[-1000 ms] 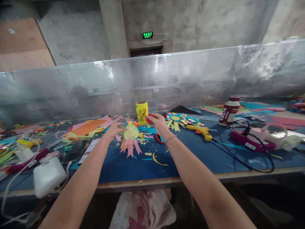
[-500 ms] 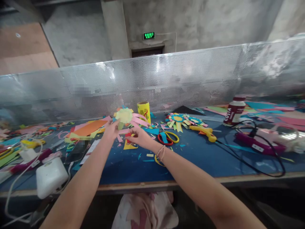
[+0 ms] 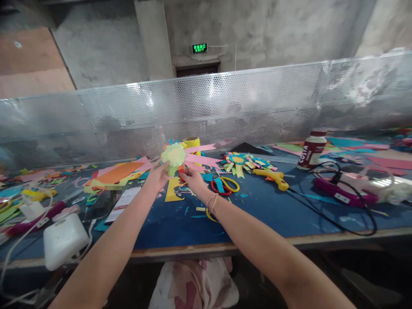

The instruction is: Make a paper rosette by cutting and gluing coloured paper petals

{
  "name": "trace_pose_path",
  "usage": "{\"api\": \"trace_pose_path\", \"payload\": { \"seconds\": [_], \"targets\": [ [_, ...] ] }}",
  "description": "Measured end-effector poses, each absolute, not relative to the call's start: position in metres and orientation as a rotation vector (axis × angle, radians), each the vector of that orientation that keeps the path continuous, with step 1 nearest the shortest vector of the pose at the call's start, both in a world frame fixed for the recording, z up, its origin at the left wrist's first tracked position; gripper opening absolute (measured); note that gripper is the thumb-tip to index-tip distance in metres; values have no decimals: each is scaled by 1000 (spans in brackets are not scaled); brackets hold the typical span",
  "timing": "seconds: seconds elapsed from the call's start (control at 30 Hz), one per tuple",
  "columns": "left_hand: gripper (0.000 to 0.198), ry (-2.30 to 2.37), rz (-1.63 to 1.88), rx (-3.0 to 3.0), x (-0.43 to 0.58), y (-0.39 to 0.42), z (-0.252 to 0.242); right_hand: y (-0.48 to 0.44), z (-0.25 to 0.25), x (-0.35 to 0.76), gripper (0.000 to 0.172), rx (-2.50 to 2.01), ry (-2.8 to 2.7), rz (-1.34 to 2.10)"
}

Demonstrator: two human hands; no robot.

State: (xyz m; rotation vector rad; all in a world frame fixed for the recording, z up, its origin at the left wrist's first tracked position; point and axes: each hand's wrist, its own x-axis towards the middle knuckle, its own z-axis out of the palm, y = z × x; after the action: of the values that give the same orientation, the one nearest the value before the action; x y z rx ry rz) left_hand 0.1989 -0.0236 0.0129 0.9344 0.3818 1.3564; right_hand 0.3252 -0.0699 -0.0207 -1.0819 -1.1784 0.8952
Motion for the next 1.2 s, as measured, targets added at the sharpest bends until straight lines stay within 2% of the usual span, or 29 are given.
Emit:
{"api": "trace_pose_path", "payload": {
  "seconds": [0.2, 0.6, 0.8, 1.2],
  "targets": [
    [36, 462, 1292, 981, 206, -33, 10, -65, -24, 328, 27, -1029, -1142, 846],
    [43, 420, 1325, 905, 207, -31, 9, -67, -20, 327, 36, -930, -1052, 971],
    [39, 454, 1327, 999, 207, -29, 7, -67, -21, 326, 34, -903, -1098, 980],
    [45, 489, 1362, 1057, 205, -27, 7, -78, -10, 324, 29, -774, -1060, 1127]
  ]
}}
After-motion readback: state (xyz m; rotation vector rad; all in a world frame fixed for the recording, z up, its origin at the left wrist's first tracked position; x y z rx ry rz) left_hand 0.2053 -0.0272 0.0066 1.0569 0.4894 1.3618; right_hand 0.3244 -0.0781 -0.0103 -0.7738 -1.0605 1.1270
